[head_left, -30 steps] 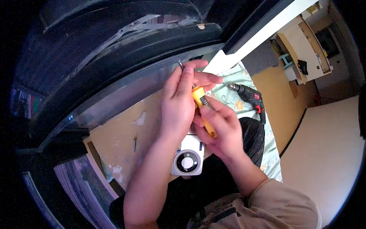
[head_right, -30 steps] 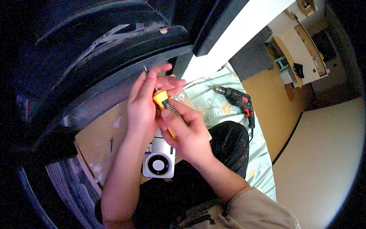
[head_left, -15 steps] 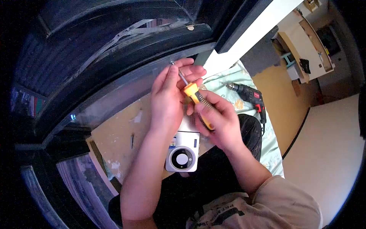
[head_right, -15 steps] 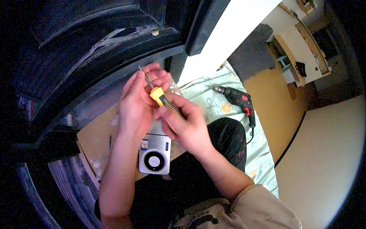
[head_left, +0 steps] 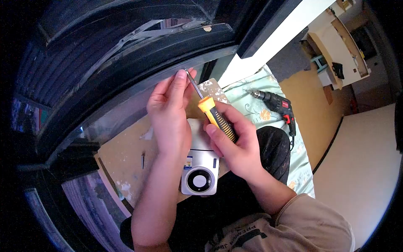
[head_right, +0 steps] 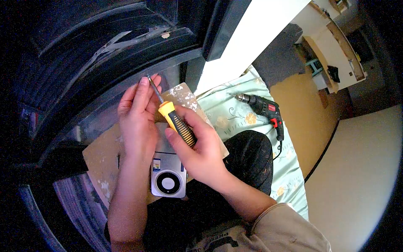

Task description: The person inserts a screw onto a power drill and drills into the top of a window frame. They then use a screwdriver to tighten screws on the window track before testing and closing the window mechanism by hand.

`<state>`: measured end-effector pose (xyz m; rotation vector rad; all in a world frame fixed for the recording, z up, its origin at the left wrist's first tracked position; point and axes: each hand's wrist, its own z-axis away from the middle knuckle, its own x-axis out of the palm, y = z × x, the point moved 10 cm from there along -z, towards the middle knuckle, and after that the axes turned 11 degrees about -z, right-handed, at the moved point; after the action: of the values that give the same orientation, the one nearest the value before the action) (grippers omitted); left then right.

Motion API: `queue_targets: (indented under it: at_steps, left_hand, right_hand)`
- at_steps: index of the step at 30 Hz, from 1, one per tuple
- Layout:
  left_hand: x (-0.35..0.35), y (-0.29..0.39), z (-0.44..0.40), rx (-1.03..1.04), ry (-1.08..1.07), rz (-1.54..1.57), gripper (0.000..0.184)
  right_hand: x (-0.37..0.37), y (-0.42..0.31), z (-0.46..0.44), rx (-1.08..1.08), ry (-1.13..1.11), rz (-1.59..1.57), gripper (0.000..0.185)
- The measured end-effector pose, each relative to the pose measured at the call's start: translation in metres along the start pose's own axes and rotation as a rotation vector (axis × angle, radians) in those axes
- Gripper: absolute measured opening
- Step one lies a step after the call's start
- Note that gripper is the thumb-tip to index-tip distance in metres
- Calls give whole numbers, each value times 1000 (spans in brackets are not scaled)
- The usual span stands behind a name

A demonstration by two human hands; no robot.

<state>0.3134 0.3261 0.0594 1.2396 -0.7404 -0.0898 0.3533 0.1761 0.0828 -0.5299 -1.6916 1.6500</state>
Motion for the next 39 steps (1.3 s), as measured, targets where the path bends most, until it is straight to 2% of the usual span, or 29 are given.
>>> queue_targets:
  at_steps: [5,7,10,11,15,20,26,29,30,32,33,34,36,38,39]
  left_hand:
    - [-3,4,-4,34,-14,-80,22]
    - [-3,5,-5,31,-2,-116,23]
    - [-4,9,-5,51,-15,-151,25]
    - [-3,12,-6,71,-42,-170,26]
    - [-1,16,-6,112,-64,-261,28]
    - [0,19,-4,132,-29,-347,28]
    - [-1,18,-7,166,-34,-389,30]
    - [-2,19,-8,177,-58,-392,28]
    - [-2,19,-10,174,-69,-386,26]
    - [-6,10,-12,141,-89,-344,25]
    - [-7,7,-14,99,-102,-306,24]
    - [-7,14,-12,115,-96,-302,24]
    - [-4,8,-10,-4,-124,-157,23]
    - [-6,13,-10,-9,-98,-190,24]
    - [-8,14,-12,19,-98,-281,24]
  right_hand:
    - [-2,0,1,63,-52,-90,42]
    - [-18,-26,5,-244,41,67,37]
    - [-23,-71,-13,-618,25,590,20]
    - [-23,-73,-26,-551,10,575,16]
    - [-16,-76,-68,-629,-5,562,18]
    - [-6,-84,-77,-911,121,704,23]
    - [-7,-85,-73,-1030,187,667,24]
    - [-8,-84,-81,-898,41,633,23]
    - [-8,-83,-78,-921,-14,560,21]
    - [9,-94,-52,-1147,-263,552,13]
    - [22,-89,-41,-1138,-397,653,22]
    - [33,-91,-29,-1176,-468,689,18]
    - [43,-73,-19,-1132,-660,718,20]
    - [41,-77,-9,-1211,-706,705,31]
    - [41,-83,-6,-1277,-742,705,26]
